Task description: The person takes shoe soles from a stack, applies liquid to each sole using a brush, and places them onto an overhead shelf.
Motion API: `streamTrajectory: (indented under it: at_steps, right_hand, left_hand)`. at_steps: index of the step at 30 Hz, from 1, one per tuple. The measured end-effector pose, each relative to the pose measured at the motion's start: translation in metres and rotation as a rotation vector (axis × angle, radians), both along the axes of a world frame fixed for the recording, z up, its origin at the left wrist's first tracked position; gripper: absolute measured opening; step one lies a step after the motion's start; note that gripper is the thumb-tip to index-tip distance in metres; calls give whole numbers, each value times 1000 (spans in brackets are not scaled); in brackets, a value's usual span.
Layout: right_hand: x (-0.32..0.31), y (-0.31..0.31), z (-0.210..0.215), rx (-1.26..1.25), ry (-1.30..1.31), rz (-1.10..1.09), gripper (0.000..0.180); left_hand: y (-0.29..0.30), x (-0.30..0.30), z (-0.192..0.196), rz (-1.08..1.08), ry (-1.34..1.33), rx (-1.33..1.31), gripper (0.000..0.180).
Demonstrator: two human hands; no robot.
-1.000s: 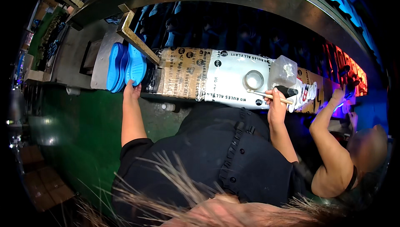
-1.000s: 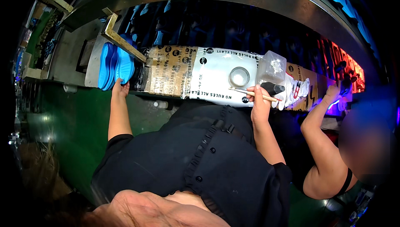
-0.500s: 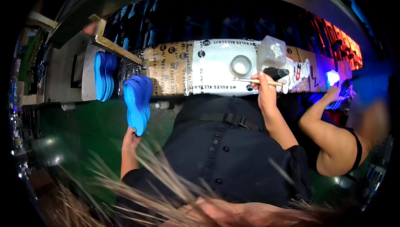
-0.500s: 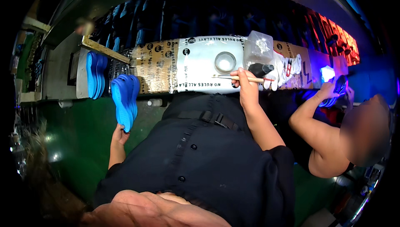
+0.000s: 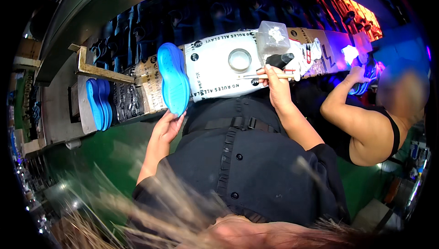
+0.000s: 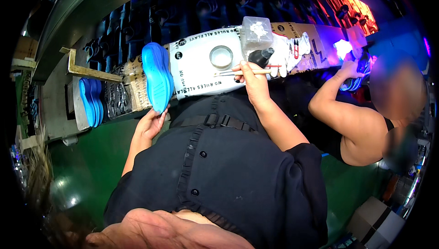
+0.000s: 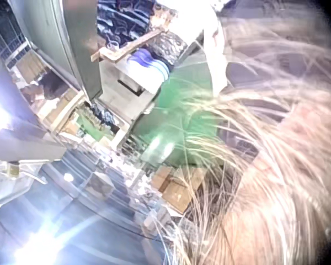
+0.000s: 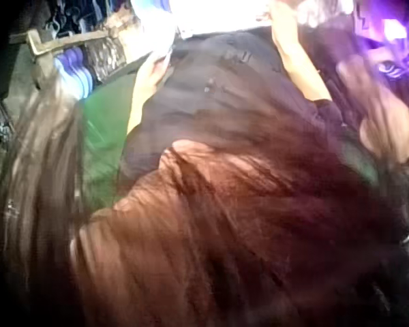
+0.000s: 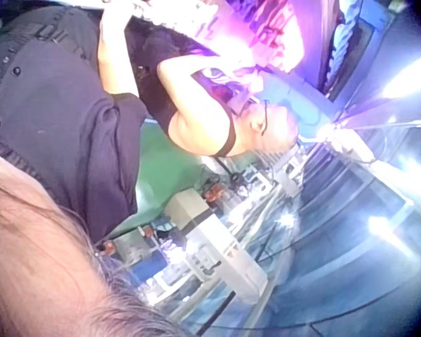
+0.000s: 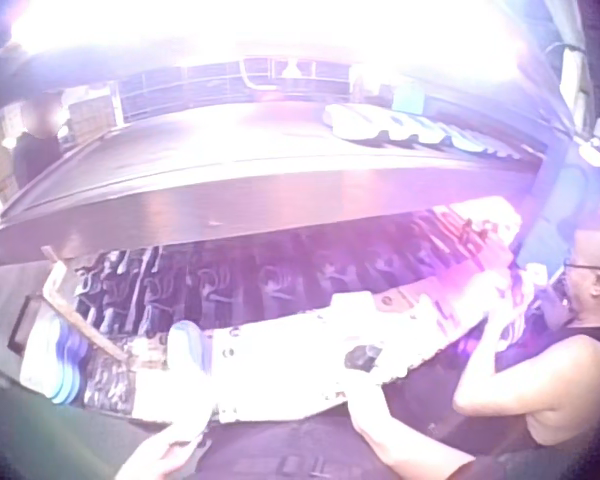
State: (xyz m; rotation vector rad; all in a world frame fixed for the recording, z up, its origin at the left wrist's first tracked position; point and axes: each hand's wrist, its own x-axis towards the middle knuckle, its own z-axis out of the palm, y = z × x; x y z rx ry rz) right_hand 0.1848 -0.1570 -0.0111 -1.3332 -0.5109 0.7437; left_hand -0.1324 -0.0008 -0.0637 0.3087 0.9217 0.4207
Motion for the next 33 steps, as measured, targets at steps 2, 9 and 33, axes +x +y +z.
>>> streamTrajectory:
  at_steps: [2,9,33]
  right_hand:
    - [4,-5,-1,5,1,5,32]
    - [4,0,-3,18,41,32,29]
    - [-25,15,56,314,-925,152,11]
  left_hand:
    - [-7,-21,3,-97,24,-46,46]
    - [-11,-22,32,-82,-31,14,27]
    - [-29,125,82,-84,245,1166,29]
